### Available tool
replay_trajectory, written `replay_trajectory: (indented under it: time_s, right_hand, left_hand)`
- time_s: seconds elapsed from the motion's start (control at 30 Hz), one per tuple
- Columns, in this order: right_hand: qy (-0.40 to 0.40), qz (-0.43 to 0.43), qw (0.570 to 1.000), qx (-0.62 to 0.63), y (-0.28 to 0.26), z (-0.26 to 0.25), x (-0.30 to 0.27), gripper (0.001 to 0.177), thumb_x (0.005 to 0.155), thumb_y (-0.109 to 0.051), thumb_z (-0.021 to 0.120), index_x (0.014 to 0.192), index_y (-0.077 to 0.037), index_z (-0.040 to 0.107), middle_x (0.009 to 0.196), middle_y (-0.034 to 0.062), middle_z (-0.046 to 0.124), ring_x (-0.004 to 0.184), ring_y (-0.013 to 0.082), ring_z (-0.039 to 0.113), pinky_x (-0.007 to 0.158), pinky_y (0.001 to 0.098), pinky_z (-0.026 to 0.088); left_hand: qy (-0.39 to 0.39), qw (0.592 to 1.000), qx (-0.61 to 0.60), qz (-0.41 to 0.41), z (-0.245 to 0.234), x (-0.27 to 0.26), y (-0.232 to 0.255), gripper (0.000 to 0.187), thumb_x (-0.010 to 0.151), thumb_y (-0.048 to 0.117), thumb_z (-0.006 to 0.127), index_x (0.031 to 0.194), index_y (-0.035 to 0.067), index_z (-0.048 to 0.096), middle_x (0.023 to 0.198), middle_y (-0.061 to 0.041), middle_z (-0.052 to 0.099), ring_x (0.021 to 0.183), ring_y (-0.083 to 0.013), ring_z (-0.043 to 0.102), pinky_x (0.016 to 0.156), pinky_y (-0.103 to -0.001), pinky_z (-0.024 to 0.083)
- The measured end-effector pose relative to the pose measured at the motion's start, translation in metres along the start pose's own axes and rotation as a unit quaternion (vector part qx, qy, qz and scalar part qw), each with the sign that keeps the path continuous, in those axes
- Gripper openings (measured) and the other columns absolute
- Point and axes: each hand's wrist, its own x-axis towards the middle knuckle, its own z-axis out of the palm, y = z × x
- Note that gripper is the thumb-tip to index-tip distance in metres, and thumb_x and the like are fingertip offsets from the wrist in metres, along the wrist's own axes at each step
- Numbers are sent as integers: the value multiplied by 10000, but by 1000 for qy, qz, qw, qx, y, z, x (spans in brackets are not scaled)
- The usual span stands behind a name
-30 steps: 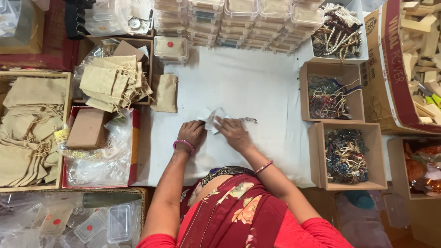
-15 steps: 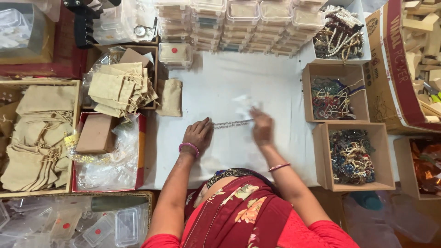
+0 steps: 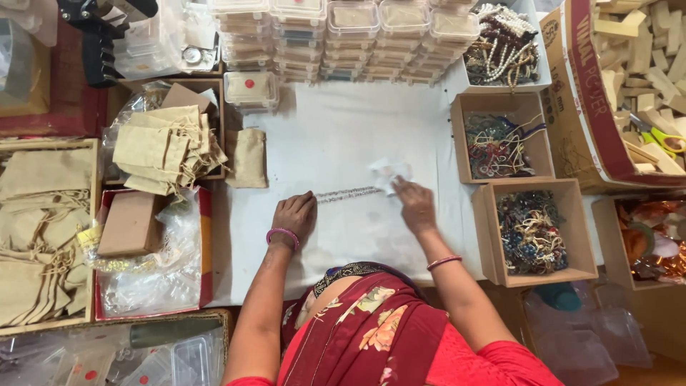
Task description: The person cleans a small plastic container with a white cloth, then places it on a stack. They pick up a beaded necklace from a box, wipe it with the cloth, and place it into a small cloth pouch. Finally, they wipe the white table surface with the cloth.
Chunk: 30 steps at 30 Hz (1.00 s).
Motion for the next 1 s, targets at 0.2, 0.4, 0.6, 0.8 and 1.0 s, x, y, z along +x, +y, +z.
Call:
replay_trajectory:
  time_s: [0.2,0.4,0.6,0.8,1.0]
  right_hand:
    - [121,78,983,117,-17,28,27,390,944,67,535,1241,-94,730,1296,110,705,1220,265,685,1072,412,507]
    - [31,-179,974,138,-131,-3,51,468,911,38,535,1341,-93,667,1472,77,610,1304,236,611,1101,423,454]
    - [1,-69,997,22,-58,13,20,544,892,50,545,1396,-132,636,1494,36,597,1256,206,582,1015,402,443]
    - [-28,128,989,-65,11,-3,-5,628,792,106,536,1362,-127,657,1468,33,606,1205,252,585,996,407,427]
    - [33,-25,996,-77,-57,63,25,599,932,62,481,1507,-51,605,1538,75,565,1118,226,541,943,359,417]
  left_hand:
    - [3,1000,-4,-5,-6,5,5,228,908,156,714,1125,102,755,1226,-14,710,1066,-196,667,896,-378,494]
    - [-83,996,34,-23,12,-8,-8,166,847,197,724,998,129,725,1153,-25,700,1171,-207,653,963,-387,494]
    - [-26,999,30,2,16,-10,-11,315,894,122,678,1205,126,732,1313,21,697,1152,-170,637,941,-367,478]
    - [-36,999,11,-11,9,-5,-8,305,912,120,669,1211,124,729,1306,25,691,1148,-175,639,952,-369,475]
    - [-29,999,-9,-12,-15,10,9,337,886,122,661,1217,113,723,1362,-7,671,1184,-184,632,945,-372,463]
